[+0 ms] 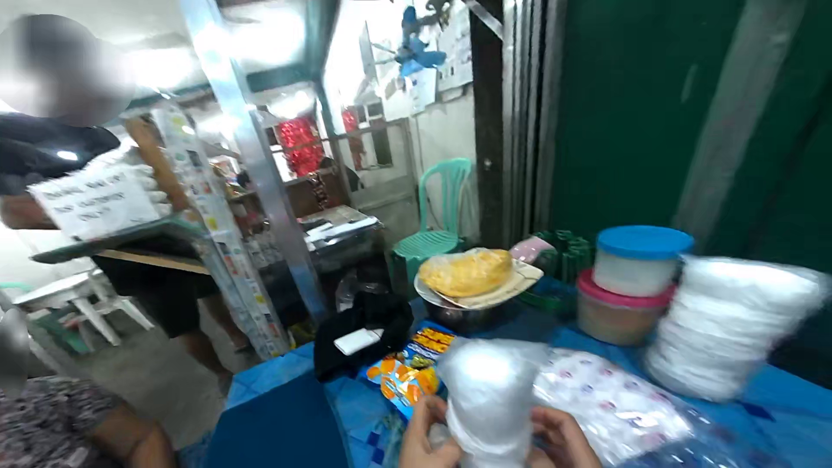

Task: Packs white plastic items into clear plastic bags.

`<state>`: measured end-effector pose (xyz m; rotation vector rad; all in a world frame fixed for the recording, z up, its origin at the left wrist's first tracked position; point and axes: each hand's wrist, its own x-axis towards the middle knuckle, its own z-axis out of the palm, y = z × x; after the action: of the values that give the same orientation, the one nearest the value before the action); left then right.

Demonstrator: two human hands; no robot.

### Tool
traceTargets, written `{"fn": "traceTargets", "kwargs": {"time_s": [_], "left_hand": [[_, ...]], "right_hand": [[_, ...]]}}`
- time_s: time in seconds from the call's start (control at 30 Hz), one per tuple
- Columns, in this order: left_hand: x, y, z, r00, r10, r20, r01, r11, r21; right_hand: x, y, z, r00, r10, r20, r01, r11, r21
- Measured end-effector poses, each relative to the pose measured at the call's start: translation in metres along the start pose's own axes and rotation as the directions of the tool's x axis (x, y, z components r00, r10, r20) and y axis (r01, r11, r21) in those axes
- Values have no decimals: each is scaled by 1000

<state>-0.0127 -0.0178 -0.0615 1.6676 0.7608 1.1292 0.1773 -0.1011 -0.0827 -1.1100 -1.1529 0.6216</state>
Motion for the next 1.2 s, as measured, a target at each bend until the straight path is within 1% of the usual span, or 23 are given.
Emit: {"fn": "traceTargets", "kwargs": {"time_s": [0.1,0.2,0.3,0.4,0.47,0.57,0.63,0.73,0.77,0.83,0.87,0.93,1.0,1.07,1.2], "left_hand": [[2,0,-7,1000,-2,25,3,999,-48],[3,4,-10,994,-108,2,108,991,-79],[2,6,-10,984,-174,28,176,977,-123],[1,8,-11,983,-165,85,175,977,-122],[-1,11,-10,980,-163,118,177,977,-121],[-1,11,-11,973,-173,150,186,979,-80],[1,10,-13,973,-163,162,170,985,-26],[3,16,-19,963,-210,170,206,978,44],[3,18,-20,959,-229,164,227,973,35],[2,18,-18,960,-251,123,257,965,-41],[2,18,-16,960,-260,108,268,961,-71],[2,15,-15,959,-251,128,263,961,-87],[4,9,-15,964,-206,171,226,967,-113],[4,7,-14,968,-179,174,200,973,-115],[4,9,-11,982,-168,90,174,982,-66]], "right_hand": [[-11,1,1,998,15,-65,-8,994,107],[-17,8,6,995,4,-95,11,987,159],[-17,12,11,997,-15,-81,25,993,119],[-17,15,13,999,-8,-45,11,998,68],[-14,14,13,1000,27,4,-27,999,26],[-10,12,10,994,81,68,-79,997,-25],[-8,12,8,991,105,78,-102,994,-36],[-1,6,5,977,207,56,-211,974,81],[4,1,6,971,238,30,-240,964,117],[13,-10,11,963,268,-4,-265,954,137],[17,-15,14,962,272,-14,-268,954,133],[23,-18,24,959,277,-57,-267,953,146],[27,-18,32,951,293,-96,-272,944,189],[29,-15,36,951,290,-106,-257,933,250],[33,-9,37,969,232,-89,-192,926,324]]}}
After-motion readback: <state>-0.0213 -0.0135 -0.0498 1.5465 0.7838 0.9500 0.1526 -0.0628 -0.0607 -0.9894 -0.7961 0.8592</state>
